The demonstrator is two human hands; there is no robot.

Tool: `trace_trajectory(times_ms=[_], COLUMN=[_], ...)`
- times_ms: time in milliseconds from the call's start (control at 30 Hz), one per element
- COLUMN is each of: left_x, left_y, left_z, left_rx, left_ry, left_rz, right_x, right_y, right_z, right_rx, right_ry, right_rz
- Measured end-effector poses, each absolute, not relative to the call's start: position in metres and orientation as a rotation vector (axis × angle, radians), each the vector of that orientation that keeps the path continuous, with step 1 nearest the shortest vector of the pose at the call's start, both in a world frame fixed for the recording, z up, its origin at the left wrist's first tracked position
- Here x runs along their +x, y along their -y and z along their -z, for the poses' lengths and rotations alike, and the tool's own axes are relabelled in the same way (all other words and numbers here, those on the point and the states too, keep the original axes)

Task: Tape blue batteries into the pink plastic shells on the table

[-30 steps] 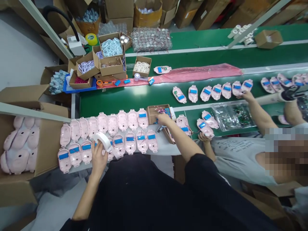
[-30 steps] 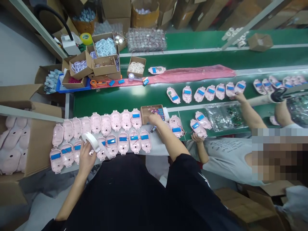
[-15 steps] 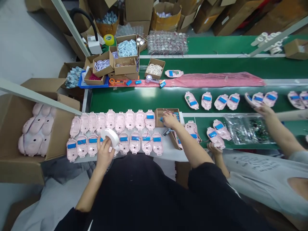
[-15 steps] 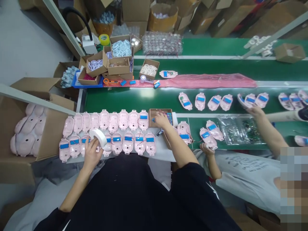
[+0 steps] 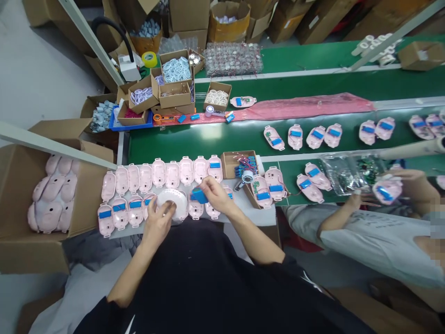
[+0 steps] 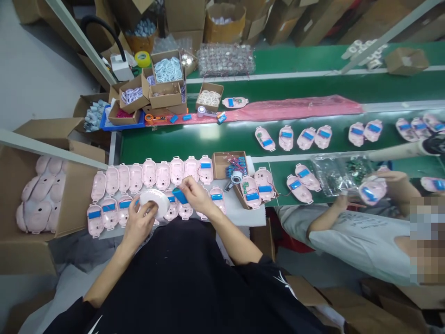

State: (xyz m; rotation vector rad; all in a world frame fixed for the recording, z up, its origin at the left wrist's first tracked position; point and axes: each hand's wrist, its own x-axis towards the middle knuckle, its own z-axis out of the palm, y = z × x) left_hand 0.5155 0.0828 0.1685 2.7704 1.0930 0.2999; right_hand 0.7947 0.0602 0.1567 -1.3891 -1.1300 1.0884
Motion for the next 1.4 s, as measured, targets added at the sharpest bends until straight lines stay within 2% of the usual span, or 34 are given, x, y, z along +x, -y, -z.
trace_trajectory(times_ms=[267,400,500,633,767,867,1000,1133,1400], left_x=[0.520,0.519,0.521,0.533,0.539,0.521,0.480,0.456,0.444], left_y=[-0.076,-0.075,-0.076,-0.072,-0.062,-0.062,-0.066,-0.052,-0.035], left_z=[-0.171,-0.175,-0.178,-0.168,-0.144,-0.127,-0.113,-0.103,-0.089], left_rx=[2.779,2.747,2.701,2.586,2.562,2.559,2.475,2.365,2.284], left_ry=[-1.192,-1.250,-1.283,-1.391,-1.234,-1.273,-1.540,-1.663,-1.734], left_rz=[-0.212,-0.164,-0.090,0.022,-0.015,-0.141,-0.224,-0.155,-0.112], right_x=[0.747,0.737,0.722,0.706,0.761,0.826,0.869,0.866,0.852], right_y=[-0.056,-0.055,-0.047,-0.050,-0.105,-0.159,-0.196,-0.208,-0.220], right_z=[-0.158,-0.145,-0.127,-0.093,-0.059,-0.036,-0.007,0.015,0.037], right_rx=[-1.613,-1.500,-1.368,-1.283,-1.400,-1.720,-2.155,-2.241,-2.203], right_ry=[1.202,1.138,0.903,0.341,0.216,0.502,1.361,2.064,2.241], right_rz=[-0.848,-1.105,-1.295,-1.174,-1.054,-0.932,-1.022,-0.983,-1.052])
